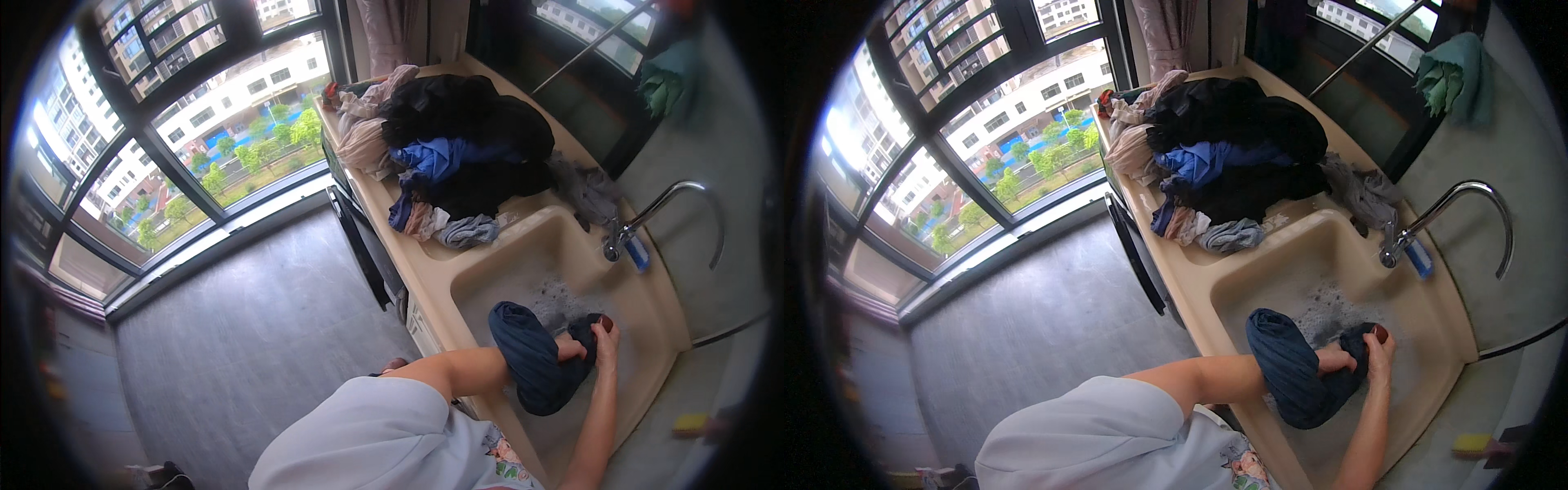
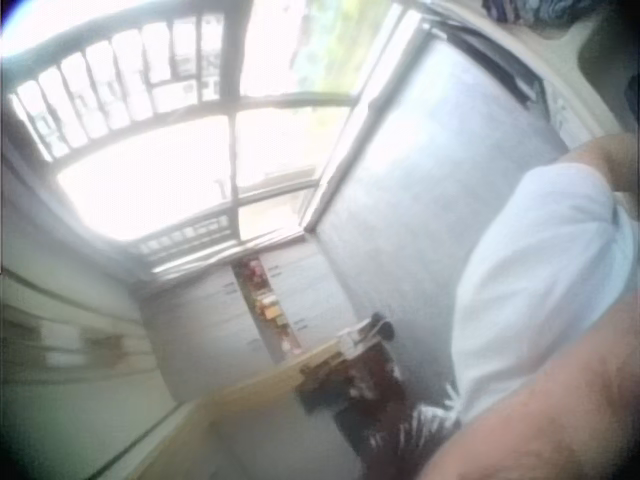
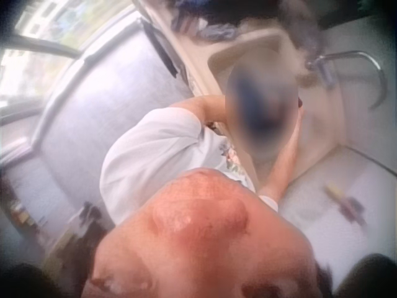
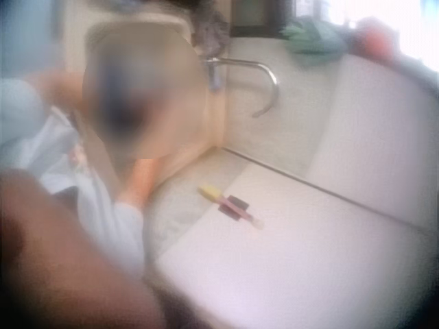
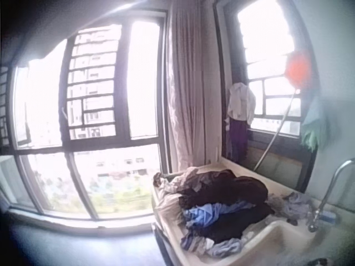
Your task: The person washes black pants and other clothing by hand in a sink filled with soapy water, scrubbing, squeezing, and wringing out the items before starting to clean another piece of fabric with a small container of detergent.
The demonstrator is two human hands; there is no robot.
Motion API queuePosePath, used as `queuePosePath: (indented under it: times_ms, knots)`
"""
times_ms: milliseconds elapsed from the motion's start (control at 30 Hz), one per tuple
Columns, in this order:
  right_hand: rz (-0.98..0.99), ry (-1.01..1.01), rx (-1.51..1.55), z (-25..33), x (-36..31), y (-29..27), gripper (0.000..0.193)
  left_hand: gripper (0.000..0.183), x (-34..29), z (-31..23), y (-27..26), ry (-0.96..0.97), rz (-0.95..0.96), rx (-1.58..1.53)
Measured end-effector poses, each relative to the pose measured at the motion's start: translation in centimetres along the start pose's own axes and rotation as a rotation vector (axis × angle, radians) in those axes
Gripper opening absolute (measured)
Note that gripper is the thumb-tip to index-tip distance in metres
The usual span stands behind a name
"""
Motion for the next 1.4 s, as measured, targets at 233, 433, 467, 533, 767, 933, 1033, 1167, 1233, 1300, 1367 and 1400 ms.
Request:
queuePosePath:
  times_ms: [233, 433, 467, 533, 767, 933, 1033, 1167, 1233, 1300, 1367, 1400]
  knots:
    - [-0.069, 0.068, 0.0, 1.2, -3.3, 0.2, 0.016, 0.113, -0.2, -2.1, 0.6, 0.2, 0.045, 0.083]
    - [-0.009, 0.15, 0.297, 4.1, -4.3, 0.7, 0.044, 0.079, -1.8, -4.4, 1.5, 0.185, 0.313, -0.424]
    - [0.0, 0.146, 0.256, 4.1, -4.3, 0.4, 0.048, 0.07, -3.4, -5.7, 1.5, 0.149, 0.302, -0.452]
    - [0.057, 0.019, 0.372, 5.1, -4.4, 0.3, 0.055, 0.055, -3.1, -5.5, 1.1, 0.084, 0.255, -0.507]
    - [0.171, 0.107, 0.809, -1.2, -4.5, 0.4, 0.061, 0.032, -3.2, -5.4, 0.6, -0.106, 0.272, -0.635]
    - [0.235, 0.002, 0.941, -2.0, -1.4, 1.0, 0.065, 0.038, -2.6, -4.4, 2.4, -0.023, 0.531, -0.684]
    - [0.217, 0.041, 0.874, -2.2, -0.9, 1.1, 0.065, 0.038, -2.7, -3.8, 3.0, -0.106, 0.499, -0.805]
    - [0.184, 0.135, 0.707, -3.4, -0.9, 0.7, 0.066, 0.03, -3.3, -3.6, 2.4, -0.215, 0.38, -0.72]
    - [0.171, 0.192, 0.539, -3.8, -0.6, 0.0, 0.067, 0.033, -3.6, -4.0, 2.0, -0.184, 0.385, -0.678]
    - [0.182, 0.255, 0.303, -4.1, -0.2, -0.5, 0.067, 0.036, -3.4, -4.4, 1.5, -0.102, 0.33, -0.627]
    - [0.18, 0.286, 0.047, -3.2, 0.3, -2.8, 0.068, 0.037, -4.3, -5.7, 1.9, -0.038, 0.361, -0.586]
    - [0.19, 0.269, -0.055, -2.0, 0.6, -3.7, 0.068, 0.037, -4.3, -5.9, 1.5, 0.001, 0.331, -0.512]
Point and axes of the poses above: each hand's wrist, its own x-axis towards the middle knuckle, its own y-axis out of the palm, z = x × y, the point moved 6 cm from there along x, towards the middle knuckle, and after that the axes turned 12 degrees about -x, right-handed, at the moved point
